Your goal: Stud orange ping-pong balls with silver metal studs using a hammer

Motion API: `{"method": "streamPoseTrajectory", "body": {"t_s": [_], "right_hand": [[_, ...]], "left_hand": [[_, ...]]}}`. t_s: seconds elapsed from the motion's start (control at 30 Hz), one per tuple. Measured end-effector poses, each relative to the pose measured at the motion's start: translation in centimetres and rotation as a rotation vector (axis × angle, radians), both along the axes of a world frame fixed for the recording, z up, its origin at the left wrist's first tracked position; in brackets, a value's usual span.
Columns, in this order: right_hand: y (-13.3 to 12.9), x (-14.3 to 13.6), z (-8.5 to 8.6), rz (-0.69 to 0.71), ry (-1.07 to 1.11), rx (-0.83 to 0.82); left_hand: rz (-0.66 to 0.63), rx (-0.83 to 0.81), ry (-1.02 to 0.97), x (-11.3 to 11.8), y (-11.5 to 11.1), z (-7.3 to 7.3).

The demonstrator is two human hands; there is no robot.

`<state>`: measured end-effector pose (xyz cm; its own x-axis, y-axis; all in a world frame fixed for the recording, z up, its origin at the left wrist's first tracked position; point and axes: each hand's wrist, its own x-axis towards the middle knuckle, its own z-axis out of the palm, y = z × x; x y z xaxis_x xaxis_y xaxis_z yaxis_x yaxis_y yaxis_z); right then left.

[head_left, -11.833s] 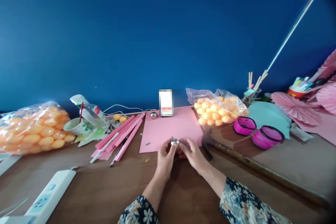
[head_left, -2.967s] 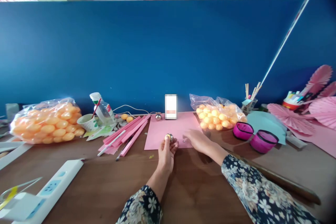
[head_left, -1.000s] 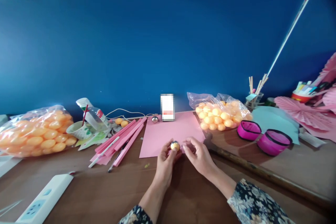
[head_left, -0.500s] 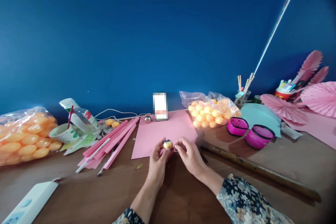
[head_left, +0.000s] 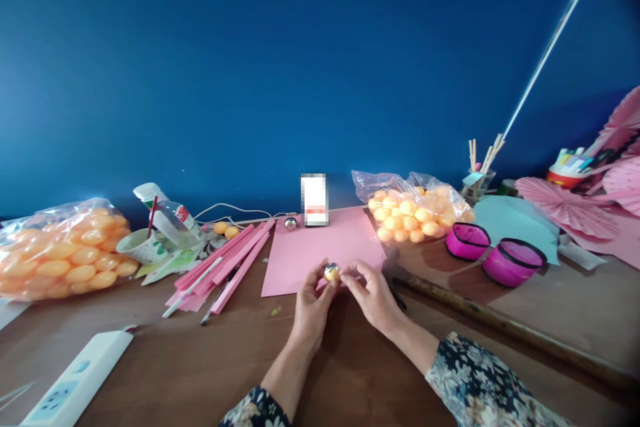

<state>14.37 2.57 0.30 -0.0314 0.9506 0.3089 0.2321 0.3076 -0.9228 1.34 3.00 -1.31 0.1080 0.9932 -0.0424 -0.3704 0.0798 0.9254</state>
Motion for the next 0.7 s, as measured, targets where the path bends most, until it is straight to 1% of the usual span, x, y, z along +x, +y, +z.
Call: {"method": "streamPoseTrajectory", "body": {"t_s": [0.13,0.3,0.47,0.7], "right_hand": [[-0.06,-0.13,0.16,0.018,0.048,-0.019],[0.07,-0.14,-0.20,0.022,0.070,-0.038],[0.45,-0.01,-0.66,-0.001,0.077,-0.027],[0.44,0.03,-0.49,0.009,0.114,-0.096]], "left_hand": [[-0.003,0.010,0.005,0.02,0.08,-0.08],[0.006,0.033,0.024,0.04,0.09,-0.27],[0.021,0.027,0.019,0.06,0.01,-0.05],[0.000,0.026,0.006,0.15,-0.04,0.21]]}}
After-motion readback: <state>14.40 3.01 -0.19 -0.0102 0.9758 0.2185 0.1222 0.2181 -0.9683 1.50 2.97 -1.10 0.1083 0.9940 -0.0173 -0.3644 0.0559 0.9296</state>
